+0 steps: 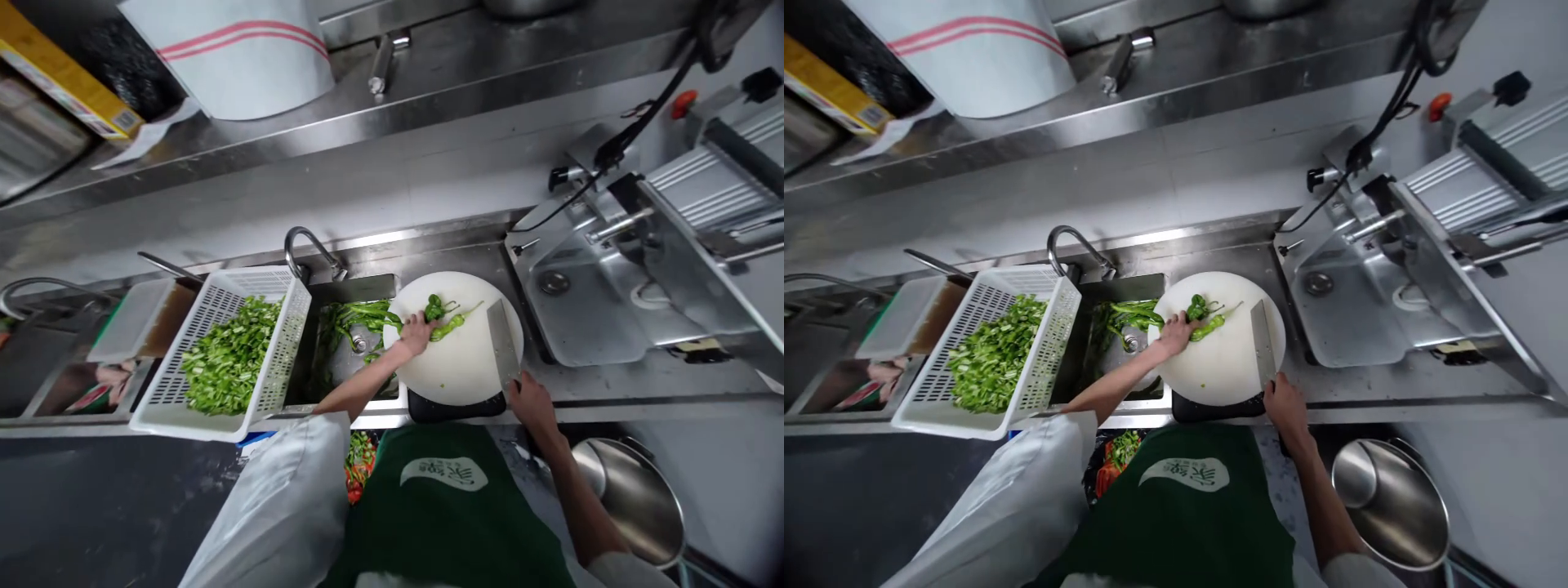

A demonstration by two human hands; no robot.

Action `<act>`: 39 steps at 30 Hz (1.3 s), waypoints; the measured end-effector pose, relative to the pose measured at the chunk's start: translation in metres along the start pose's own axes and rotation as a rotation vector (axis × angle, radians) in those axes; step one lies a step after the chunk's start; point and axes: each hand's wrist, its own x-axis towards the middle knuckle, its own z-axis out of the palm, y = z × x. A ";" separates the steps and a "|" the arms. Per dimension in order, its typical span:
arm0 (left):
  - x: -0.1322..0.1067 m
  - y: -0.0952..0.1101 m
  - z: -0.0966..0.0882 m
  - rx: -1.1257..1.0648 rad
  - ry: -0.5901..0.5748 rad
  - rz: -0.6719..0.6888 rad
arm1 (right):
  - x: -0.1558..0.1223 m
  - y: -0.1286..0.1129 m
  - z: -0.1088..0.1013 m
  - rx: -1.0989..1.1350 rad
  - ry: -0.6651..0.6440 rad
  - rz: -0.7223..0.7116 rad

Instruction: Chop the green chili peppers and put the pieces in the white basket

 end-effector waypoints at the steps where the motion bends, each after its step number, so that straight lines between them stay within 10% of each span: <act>1: 0.003 0.016 0.011 0.008 -0.025 0.020 | 0.000 0.002 0.002 0.001 -0.008 0.012; 5: -0.002 0.032 0.040 -0.023 -0.050 0.107 | -0.003 0.005 0.009 0.041 -0.049 0.029; 13: -0.035 0.028 0.086 0.038 0.264 0.308 | -0.006 0.003 0.006 0.107 -0.067 0.072; 18: -0.048 0.032 0.105 -0.054 0.101 0.482 | -0.004 0.006 0.008 0.110 -0.057 0.076; 34: -0.010 -0.014 0.044 -0.302 0.370 0.039 | -0.004 0.010 0.008 0.116 -0.079 0.068; 39: -0.020 -0.054 0.028 -0.083 0.103 0.090 | -0.004 0.010 0.012 0.124 -0.058 0.090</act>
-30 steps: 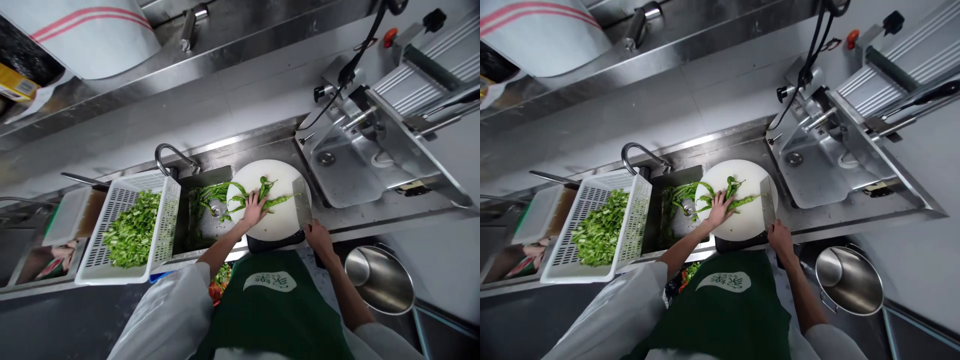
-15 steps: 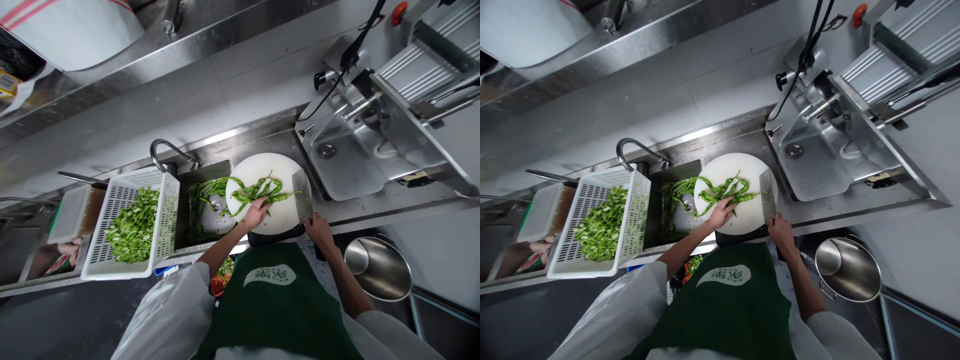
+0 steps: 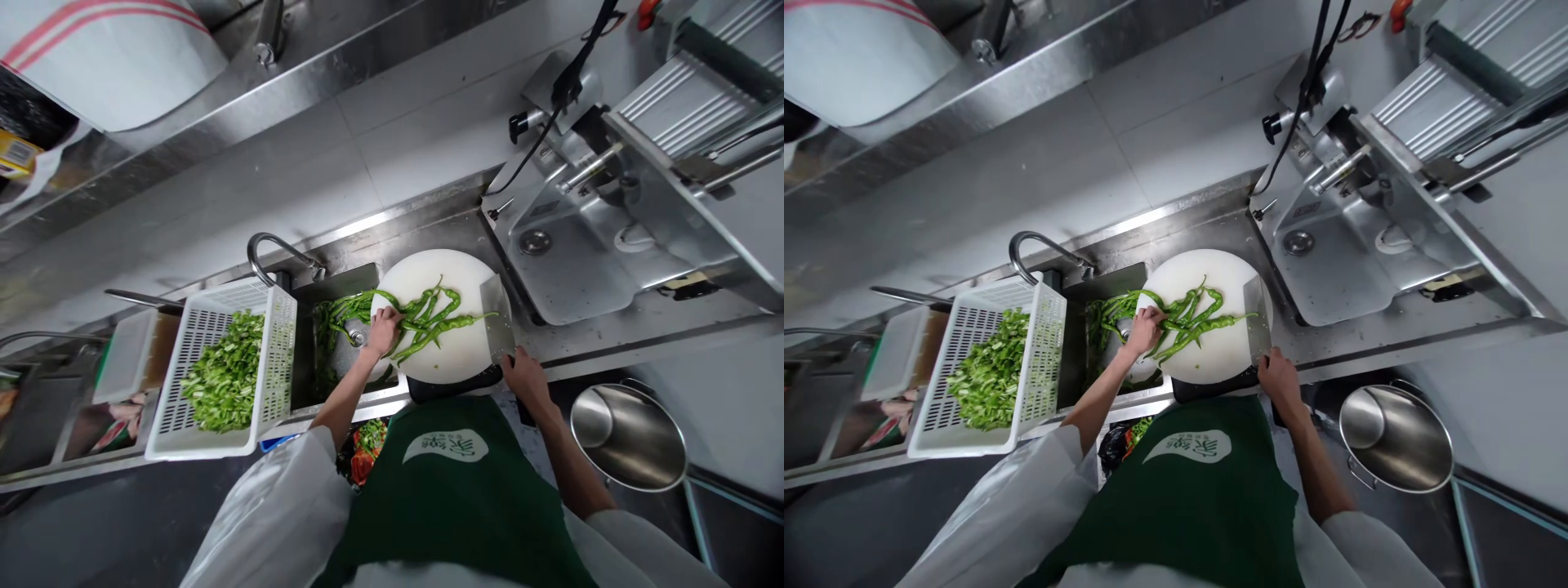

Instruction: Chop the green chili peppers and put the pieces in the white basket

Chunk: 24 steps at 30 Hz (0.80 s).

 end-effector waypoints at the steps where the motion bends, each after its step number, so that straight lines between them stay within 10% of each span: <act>1: -0.001 -0.004 -0.003 0.011 -0.010 0.014 | 0.001 0.001 0.001 0.004 0.006 -0.001; 8: 0.004 -0.022 -0.050 -0.200 0.201 0.063 | 0.003 0.007 0.007 0.033 0.041 -0.013; 12: 0.020 -0.023 -0.066 -0.687 0.399 -0.109 | 0.002 0.007 0.006 0.038 0.036 -0.010; 18: 0.034 0.056 -0.012 -1.676 0.296 -0.430 | 0.001 0.003 0.001 0.055 -0.012 0.020; 24: -0.004 0.115 0.032 -1.744 -0.080 -0.594 | 0.000 0.002 -0.003 0.062 -0.035 0.051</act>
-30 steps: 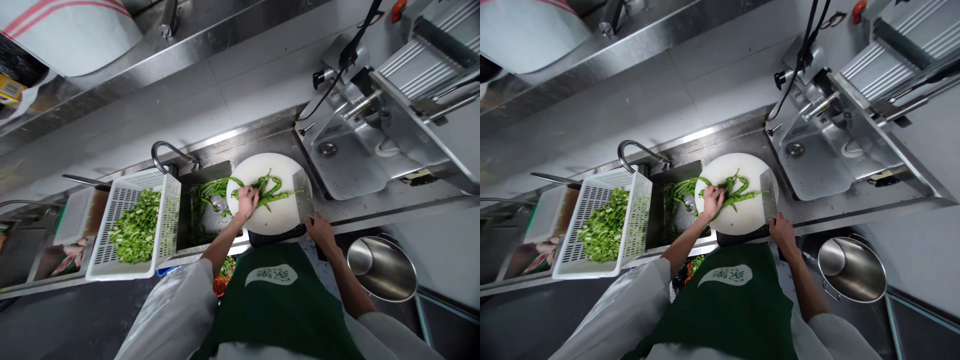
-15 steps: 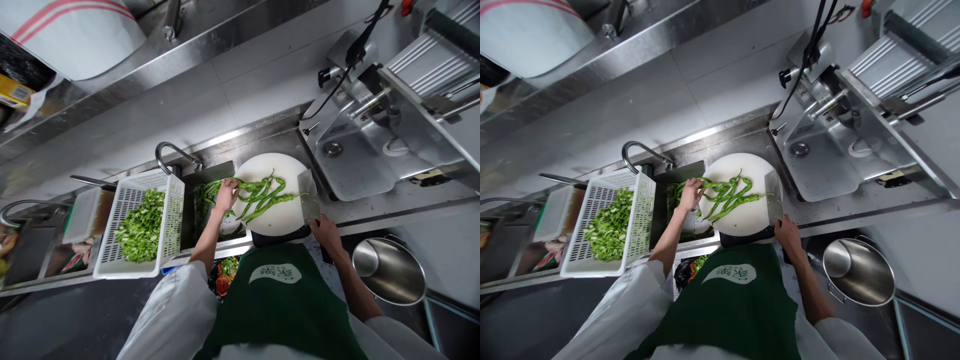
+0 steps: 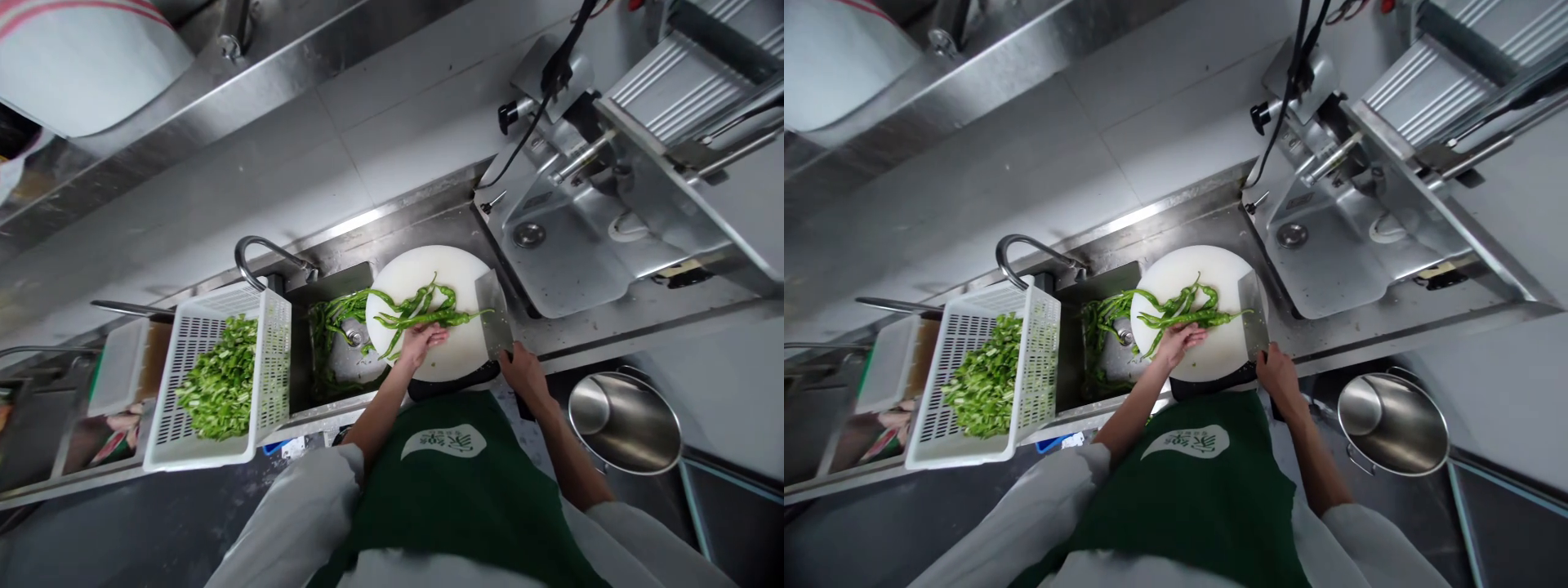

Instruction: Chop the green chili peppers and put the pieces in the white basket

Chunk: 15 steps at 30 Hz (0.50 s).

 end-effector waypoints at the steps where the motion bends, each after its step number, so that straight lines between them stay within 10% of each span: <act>1: -0.008 -0.003 -0.005 0.079 -0.034 -0.045 | 0.000 0.000 0.000 -0.002 -0.002 0.002; 4: -0.028 0.002 -0.023 0.389 -0.048 0.058 | 0.002 0.002 0.003 -0.004 0.005 -0.009; 9: -0.007 0.023 -0.020 1.058 0.073 0.686 | 0.003 0.001 0.003 -0.029 0.022 -0.032; 15: 0.037 -0.004 0.004 1.422 -0.073 0.674 | 0.001 -0.003 -0.003 -0.026 -0.002 -0.025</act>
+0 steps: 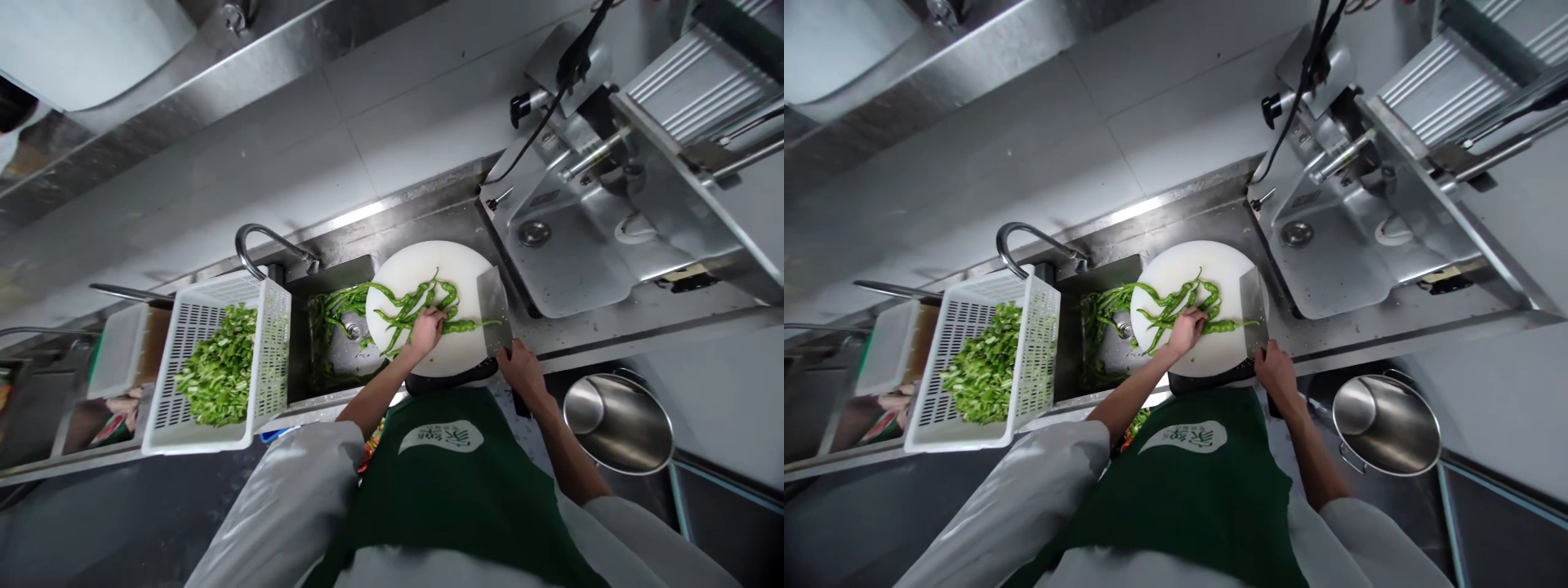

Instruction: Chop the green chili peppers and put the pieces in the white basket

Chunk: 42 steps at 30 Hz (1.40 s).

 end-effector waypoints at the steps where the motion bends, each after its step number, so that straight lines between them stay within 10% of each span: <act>1: -0.001 0.001 0.006 -0.013 -0.011 0.025 | 0.000 0.000 0.000 0.006 0.004 -0.002; 13: 0.061 0.013 -0.008 0.204 -0.061 -0.033 | -0.002 0.005 -0.004 0.004 0.007 -0.012; 17: 0.042 0.012 -0.010 0.338 -0.194 0.040 | -0.007 0.016 -0.007 -0.021 0.004 -0.020; 27: -0.018 0.006 0.019 0.225 -0.026 0.179 | -0.005 0.015 -0.015 -0.063 0.009 -0.073; 42: -0.016 0.000 0.054 -0.035 0.174 0.168 | -0.075 0.068 -0.006 -0.071 0.128 -0.107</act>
